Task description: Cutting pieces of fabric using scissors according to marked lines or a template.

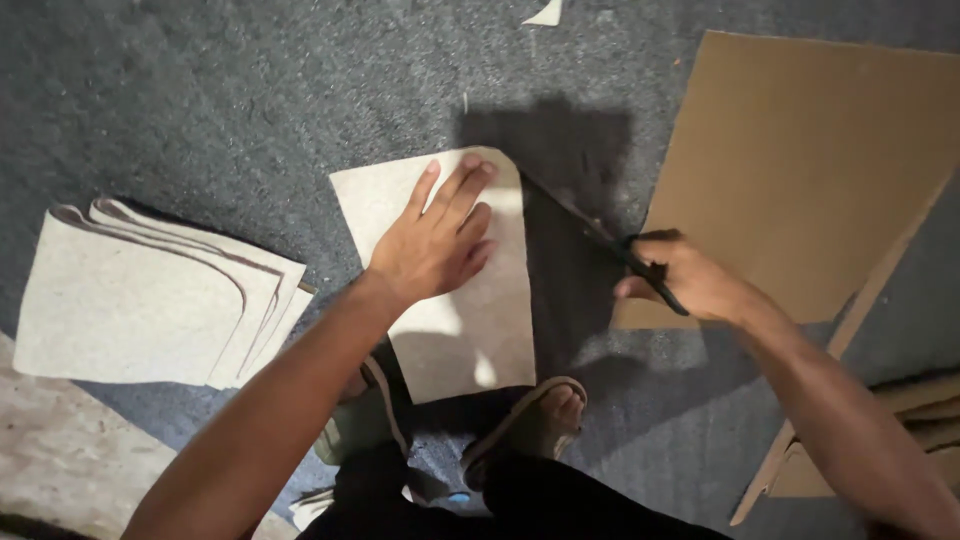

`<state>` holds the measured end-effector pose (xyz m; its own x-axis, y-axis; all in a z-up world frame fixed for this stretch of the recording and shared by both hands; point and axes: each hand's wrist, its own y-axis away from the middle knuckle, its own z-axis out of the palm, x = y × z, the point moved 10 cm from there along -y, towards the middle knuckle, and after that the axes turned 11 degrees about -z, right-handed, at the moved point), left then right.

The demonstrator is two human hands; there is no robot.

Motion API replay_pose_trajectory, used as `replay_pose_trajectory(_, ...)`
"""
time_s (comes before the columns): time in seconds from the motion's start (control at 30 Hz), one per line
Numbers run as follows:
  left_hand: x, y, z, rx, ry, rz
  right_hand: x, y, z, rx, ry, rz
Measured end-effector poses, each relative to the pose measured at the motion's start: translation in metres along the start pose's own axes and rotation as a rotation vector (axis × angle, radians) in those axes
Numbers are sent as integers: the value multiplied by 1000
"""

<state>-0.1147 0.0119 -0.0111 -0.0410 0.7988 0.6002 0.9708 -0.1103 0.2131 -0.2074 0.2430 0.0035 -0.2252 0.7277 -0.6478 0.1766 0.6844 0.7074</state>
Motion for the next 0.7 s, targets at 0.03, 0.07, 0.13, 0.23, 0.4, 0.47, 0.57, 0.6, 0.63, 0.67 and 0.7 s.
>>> replay_pose_trajectory(0.03, 0, 1, 0, -2, 4, -3, 7, 1, 4, -26, -6, 38)
replay_pose_trajectory(0.07, -1, 2, 0, -6, 6, -18, 9, 1, 3, -41, -7, 33)
replay_pose_trajectory(0.13, -1, 4, -1, 1, -2, -13, 13, 1, 0, -9, -128, 35)
replay_pose_trajectory(0.23, 0, 1, 0, -20, -2, -11, 13, -1, -5, -40, -40, 64)
replay_pose_trajectory(0.4, 0, 3, 0, 12, 9, 9, 24, -2, -7, 11, -92, -38)
replay_pose_trajectory(0.47, 2, 7, 0, 37, 16, 21, 26, 2, -5, 12, -94, -56)
replay_pose_trajectory(0.57, 3, 8, -3, 69, 15, 34, 52, 7, -5, -26, -121, 215)
replay_pose_trajectory(0.6, 3, 8, -4, 74, 22, 32, 50, 5, -7, -34, -141, 194)
replay_pose_trajectory(0.63, 3, 9, -4, 75, 31, 32, 47, 5, -7, -41, -164, 176)
replay_pose_trajectory(0.67, 2, 9, -4, 76, 30, 33, 50, 3, -10, -39, -163, 175)
replay_pose_trajectory(0.7, 2, 9, -4, 83, 33, 35, 51, 1, -10, -108, -152, 155)
